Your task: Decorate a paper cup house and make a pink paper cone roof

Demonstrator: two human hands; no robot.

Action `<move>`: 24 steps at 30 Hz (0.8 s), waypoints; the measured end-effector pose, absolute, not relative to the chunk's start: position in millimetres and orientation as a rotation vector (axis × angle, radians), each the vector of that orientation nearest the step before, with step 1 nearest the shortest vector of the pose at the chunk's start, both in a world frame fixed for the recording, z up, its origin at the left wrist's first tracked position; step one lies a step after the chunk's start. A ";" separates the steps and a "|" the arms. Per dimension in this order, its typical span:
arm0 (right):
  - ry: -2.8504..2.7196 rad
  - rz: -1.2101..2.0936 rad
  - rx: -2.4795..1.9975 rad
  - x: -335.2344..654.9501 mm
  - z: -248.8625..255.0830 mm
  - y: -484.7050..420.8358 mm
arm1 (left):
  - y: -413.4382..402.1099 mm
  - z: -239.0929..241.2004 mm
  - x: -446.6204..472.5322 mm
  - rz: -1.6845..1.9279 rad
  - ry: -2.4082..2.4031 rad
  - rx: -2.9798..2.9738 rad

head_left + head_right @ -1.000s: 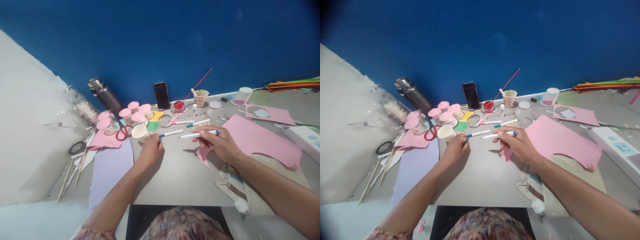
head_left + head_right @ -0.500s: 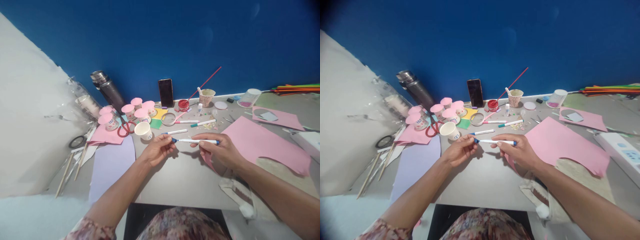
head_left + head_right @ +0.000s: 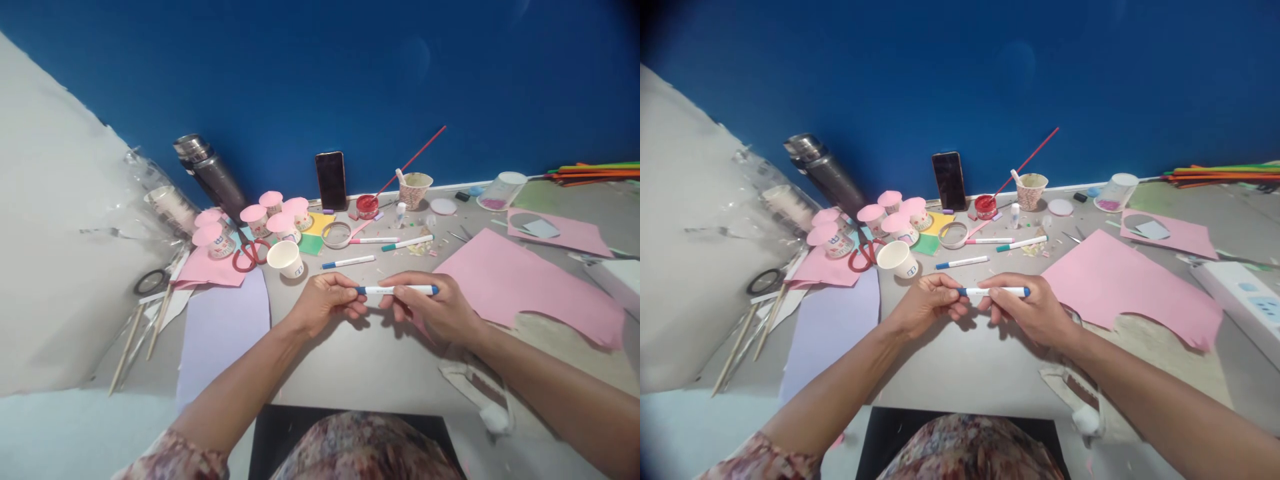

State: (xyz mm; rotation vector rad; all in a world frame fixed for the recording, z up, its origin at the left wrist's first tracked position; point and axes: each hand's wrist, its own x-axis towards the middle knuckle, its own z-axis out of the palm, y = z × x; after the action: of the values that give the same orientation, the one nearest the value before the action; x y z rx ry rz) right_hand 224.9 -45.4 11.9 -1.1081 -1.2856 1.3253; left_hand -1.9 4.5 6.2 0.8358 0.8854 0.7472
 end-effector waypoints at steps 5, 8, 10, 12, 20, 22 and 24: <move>-1.175 1.426 -1.089 223.4 11.5 -40.7 | -1.6 9.8 5.8 0.800 0.944 0.956; -1.131 1.379 -1.166 232.0 11.0 -33.3 | -5.6 26.5 -2.1 0.845 1.110 1.280; -1.153 1.288 -1.233 238.7 9.8 -27.6 | -5.4 41.3 -19.3 1.024 1.292 1.637; -1.183 1.248 -1.273 243.3 7.4 -22.4 | -1.6 53.4 -43.8 1.199 1.515 2.026; -1.232 1.385 -1.342 237.8 3.1 -14.8 | 23.9 38.8 -99.7 0.871 1.798 2.518; -1.279 1.323 -1.444 238.1 4.1 -13.2 | 26.6 32.0 -97.4 0.850 1.787 2.572; -1.381 1.199 -1.569 240.3 2.6 -10.6 | 28.5 29.0 -94.6 0.828 1.787 2.606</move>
State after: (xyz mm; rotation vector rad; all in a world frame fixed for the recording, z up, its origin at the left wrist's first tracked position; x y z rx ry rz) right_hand 240.3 -10.6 2.6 -1.5691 -1.3808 1.1993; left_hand -94.6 28.5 29.0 2.6062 1.7872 0.8283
